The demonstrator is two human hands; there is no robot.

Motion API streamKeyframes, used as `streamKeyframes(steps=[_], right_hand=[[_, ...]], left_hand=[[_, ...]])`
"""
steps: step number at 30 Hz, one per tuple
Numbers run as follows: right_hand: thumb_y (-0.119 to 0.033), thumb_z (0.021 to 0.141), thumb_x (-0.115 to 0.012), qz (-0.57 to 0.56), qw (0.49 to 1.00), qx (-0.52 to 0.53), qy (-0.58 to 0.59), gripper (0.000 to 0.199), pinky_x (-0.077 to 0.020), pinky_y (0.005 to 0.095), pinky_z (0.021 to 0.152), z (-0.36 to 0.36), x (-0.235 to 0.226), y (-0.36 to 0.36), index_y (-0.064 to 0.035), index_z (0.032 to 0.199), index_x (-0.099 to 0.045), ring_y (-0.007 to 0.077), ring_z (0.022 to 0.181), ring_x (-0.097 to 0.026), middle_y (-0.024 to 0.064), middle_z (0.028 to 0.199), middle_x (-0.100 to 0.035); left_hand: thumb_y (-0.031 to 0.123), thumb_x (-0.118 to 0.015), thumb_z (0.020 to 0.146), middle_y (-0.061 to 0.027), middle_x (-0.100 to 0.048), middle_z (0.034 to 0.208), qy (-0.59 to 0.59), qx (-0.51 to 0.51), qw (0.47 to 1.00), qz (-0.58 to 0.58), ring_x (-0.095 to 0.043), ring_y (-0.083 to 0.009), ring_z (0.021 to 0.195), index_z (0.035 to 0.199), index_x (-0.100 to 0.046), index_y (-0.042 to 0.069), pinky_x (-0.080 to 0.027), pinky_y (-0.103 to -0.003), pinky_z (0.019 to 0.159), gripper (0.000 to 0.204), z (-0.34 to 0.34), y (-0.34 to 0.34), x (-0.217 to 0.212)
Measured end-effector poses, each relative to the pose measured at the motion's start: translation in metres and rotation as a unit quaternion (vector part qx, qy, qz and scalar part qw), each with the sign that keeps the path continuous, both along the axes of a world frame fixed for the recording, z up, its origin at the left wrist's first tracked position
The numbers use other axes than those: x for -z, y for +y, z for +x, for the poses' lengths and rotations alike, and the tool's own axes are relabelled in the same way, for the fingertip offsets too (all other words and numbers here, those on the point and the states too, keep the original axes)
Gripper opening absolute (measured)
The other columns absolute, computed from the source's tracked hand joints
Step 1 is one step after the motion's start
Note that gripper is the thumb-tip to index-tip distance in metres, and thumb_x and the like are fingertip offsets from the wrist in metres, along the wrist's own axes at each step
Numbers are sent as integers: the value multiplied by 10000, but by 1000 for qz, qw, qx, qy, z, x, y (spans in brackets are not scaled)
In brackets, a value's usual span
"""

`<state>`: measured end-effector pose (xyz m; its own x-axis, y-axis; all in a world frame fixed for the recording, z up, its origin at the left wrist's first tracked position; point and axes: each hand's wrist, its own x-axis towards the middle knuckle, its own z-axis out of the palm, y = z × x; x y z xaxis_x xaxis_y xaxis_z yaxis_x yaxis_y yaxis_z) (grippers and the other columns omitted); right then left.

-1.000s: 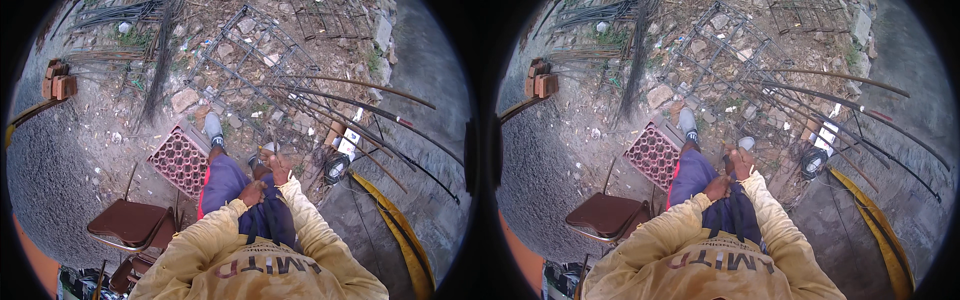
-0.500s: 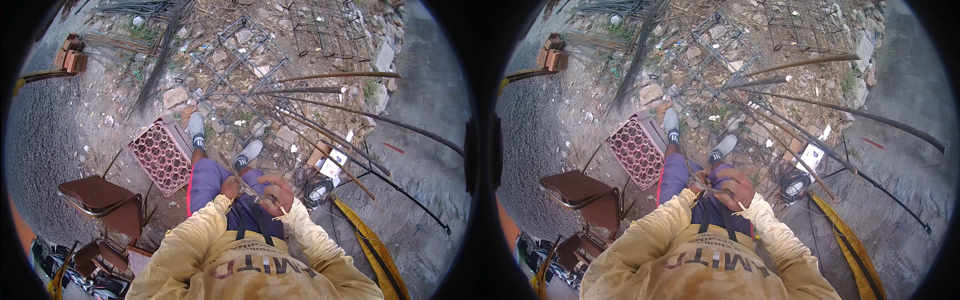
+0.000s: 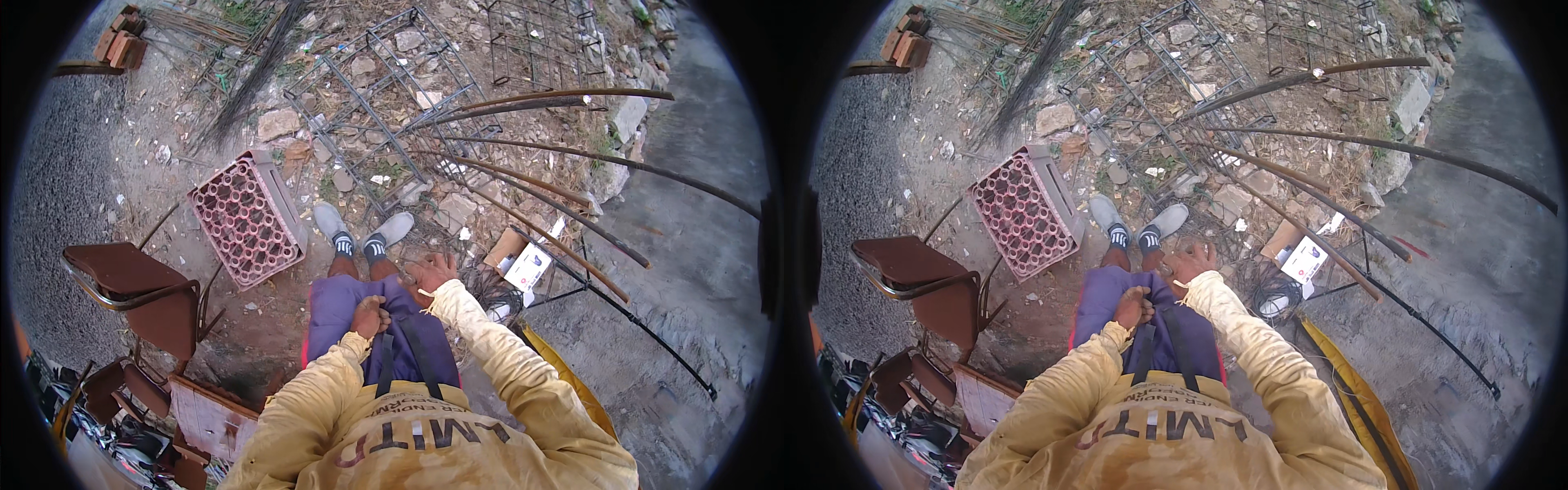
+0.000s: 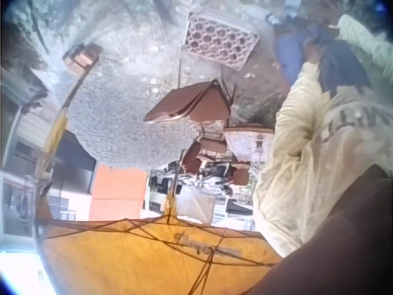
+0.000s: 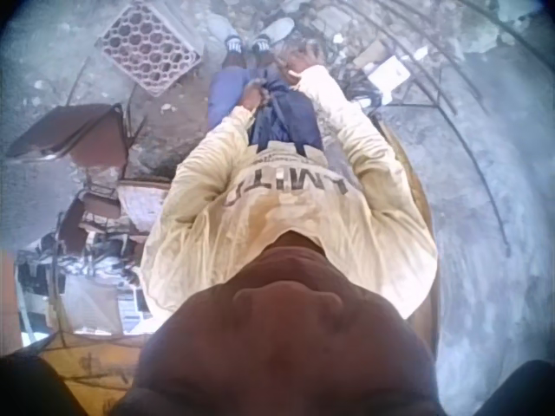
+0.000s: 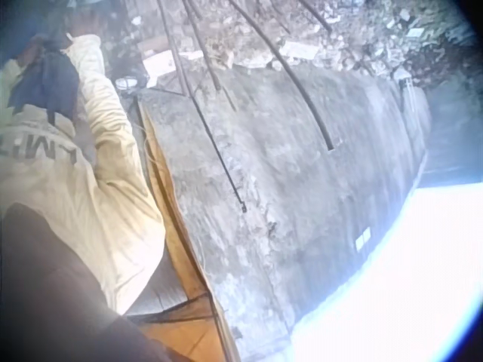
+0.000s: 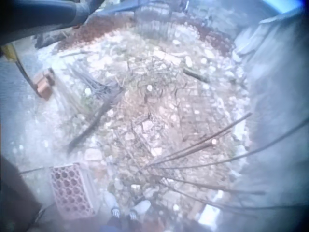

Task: The person sits on the ground and assembles a rebar cage by tying vertical steel bars to horizontal rings using wire. The person repeatedly wraps and twists wire to secure the intersections.

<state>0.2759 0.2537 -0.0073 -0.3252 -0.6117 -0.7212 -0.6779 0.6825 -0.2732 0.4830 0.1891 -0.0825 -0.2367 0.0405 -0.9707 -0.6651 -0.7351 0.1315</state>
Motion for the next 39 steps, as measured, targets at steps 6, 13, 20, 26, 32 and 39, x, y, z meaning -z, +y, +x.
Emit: streamKeyframes(steps=[6,13,20,26,32,39], right_hand=[[-580,900,-538,72,925,166,-335,557,-471,432,901,59,53,31,-90,1151,-623,383,1037,-622,209,1103,-654],[-504,855,-618,118,916,173,-342,539,-488,424,864,118,61,4,-36,1121,-638,372,993,-642,220,1020,-675],[-334,893,-640,106,925,232,-280,275,-447,362,622,119,74,4,-66,951,-614,193,651,-559,49,693,-588],[-271,924,-628,126,827,413,-360,217,-365,274,516,95,45,-11,-82,1025,-591,121,546,-463,12,665,-570],[-199,892,-659,-70,889,405,-204,154,-452,335,682,112,42,-18,-53,926,-628,179,726,-549,46,757,-599],[-259,888,-659,-155,901,326,-239,228,-446,354,727,122,16,-34,-45,926,-590,221,771,-563,113,804,-580]], left_hand=[[474,-400,1017,-25,-580,688,34,-55,998,6,-545,-112,531,1151,-542,76,-498,-264,504,443,24,-8,7],[443,-451,1012,-13,-609,779,-1,-171,983,73,-565,-109,581,1173,-549,84,-509,-262,538,405,47,-33,6],[411,-488,1011,-8,-625,891,99,-154,983,33,-566,-77,717,1216,-556,86,-497,-235,656,391,52,-71,-4],[394,-502,1011,-34,-643,958,213,-114,970,39,-600,-99,815,1241,-544,64,-506,-253,742,405,39,-106,-19],[332,-504,1015,-82,-674,1007,134,-218,965,53,-644,-148,838,1227,-545,61,-536,-288,752,347,45,-101,1],[277,-521,1010,-77,-680,972,75,-286,952,81,-653,-150,779,1233,-545,47,-555,-277,677,321,42,-87,26]])
